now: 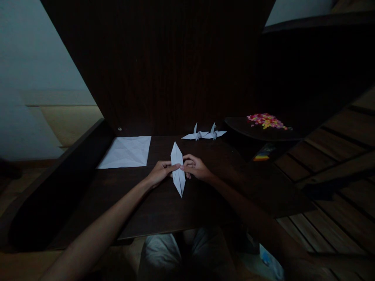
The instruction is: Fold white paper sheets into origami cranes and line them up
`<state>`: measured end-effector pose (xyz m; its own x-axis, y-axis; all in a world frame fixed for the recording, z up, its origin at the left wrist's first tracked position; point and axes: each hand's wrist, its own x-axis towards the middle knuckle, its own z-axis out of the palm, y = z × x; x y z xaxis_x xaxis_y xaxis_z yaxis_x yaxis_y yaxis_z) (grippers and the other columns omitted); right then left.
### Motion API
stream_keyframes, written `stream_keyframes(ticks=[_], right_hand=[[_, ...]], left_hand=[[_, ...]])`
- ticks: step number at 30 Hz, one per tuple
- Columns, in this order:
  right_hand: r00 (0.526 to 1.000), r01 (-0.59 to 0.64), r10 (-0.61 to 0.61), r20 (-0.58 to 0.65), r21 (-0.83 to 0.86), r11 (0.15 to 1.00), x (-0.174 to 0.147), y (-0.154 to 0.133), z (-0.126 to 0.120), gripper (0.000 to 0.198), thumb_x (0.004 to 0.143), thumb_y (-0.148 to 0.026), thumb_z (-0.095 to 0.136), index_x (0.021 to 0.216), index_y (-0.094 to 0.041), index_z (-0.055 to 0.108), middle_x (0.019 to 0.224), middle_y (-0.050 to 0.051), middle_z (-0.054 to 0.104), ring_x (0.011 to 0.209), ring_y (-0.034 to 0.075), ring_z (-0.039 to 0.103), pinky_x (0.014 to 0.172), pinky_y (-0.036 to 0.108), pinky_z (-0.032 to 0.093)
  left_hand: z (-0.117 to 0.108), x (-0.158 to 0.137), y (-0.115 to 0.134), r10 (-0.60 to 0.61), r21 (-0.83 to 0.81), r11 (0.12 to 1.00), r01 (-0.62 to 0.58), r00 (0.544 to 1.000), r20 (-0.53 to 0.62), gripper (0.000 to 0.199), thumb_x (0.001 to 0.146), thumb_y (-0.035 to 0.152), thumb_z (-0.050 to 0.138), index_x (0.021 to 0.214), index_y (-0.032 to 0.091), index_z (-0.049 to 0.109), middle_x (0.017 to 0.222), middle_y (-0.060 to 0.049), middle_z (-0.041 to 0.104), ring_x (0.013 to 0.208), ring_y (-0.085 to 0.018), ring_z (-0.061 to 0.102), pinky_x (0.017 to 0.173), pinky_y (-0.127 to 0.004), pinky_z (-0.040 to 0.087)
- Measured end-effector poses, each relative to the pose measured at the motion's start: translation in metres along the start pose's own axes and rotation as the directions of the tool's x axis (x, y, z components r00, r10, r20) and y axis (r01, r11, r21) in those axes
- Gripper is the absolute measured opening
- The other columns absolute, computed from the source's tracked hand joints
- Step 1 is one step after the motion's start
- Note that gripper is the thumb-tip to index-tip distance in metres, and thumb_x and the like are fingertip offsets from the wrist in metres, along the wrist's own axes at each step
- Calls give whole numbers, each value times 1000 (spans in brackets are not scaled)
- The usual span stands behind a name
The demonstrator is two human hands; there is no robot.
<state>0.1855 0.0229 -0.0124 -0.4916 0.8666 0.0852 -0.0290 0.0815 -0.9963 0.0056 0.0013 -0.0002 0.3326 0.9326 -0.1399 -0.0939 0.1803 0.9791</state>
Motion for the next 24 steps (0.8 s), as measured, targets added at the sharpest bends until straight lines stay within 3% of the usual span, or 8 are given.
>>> stream_keyframes(ticks=[5,9,15,18,24], right_hand=[[998,22,-20,-59,31,999,1,1,-1,54,67,-29,71,113,-19,44,58,-9,56,40,8,52,37,19,41],[991,55,-48,-124,54,997,2,2,-4,62,67,-27,71,122,-19,42,58,-9,56,42,8,52,39,18,41],[989,82,-74,-130,58,995,3,1,-6,75,69,-28,69,136,-20,36,59,-8,57,45,8,53,42,20,44],[989,82,-72,-131,71,994,2,-1,-5,77,68,-28,69,137,-19,36,59,-8,56,45,8,51,42,21,44],[986,72,-54,-160,111,991,3,0,-5,63,66,-30,72,122,-20,45,59,-7,58,46,10,54,44,23,47]], left_hand=[[-4,4,-4,35,-14,999,-34,998,49,37,73,40,68,94,10,68,77,-6,70,66,-14,62,65,-26,48],[-6,7,-5,96,-18,995,-96,995,-34,55,70,34,72,117,11,55,75,-4,69,64,-14,62,67,-28,49],[-6,6,-1,190,-3,982,-191,980,-59,70,69,28,72,131,14,42,76,-3,67,64,-13,61,64,-26,49],[-5,4,0,213,2,977,-213,976,-52,79,69,27,71,138,14,35,78,-1,67,64,-12,60,64,-26,49],[-4,4,2,221,27,975,-219,972,-75,72,69,29,69,134,12,42,79,-2,67,66,-13,62,65,-27,50]])
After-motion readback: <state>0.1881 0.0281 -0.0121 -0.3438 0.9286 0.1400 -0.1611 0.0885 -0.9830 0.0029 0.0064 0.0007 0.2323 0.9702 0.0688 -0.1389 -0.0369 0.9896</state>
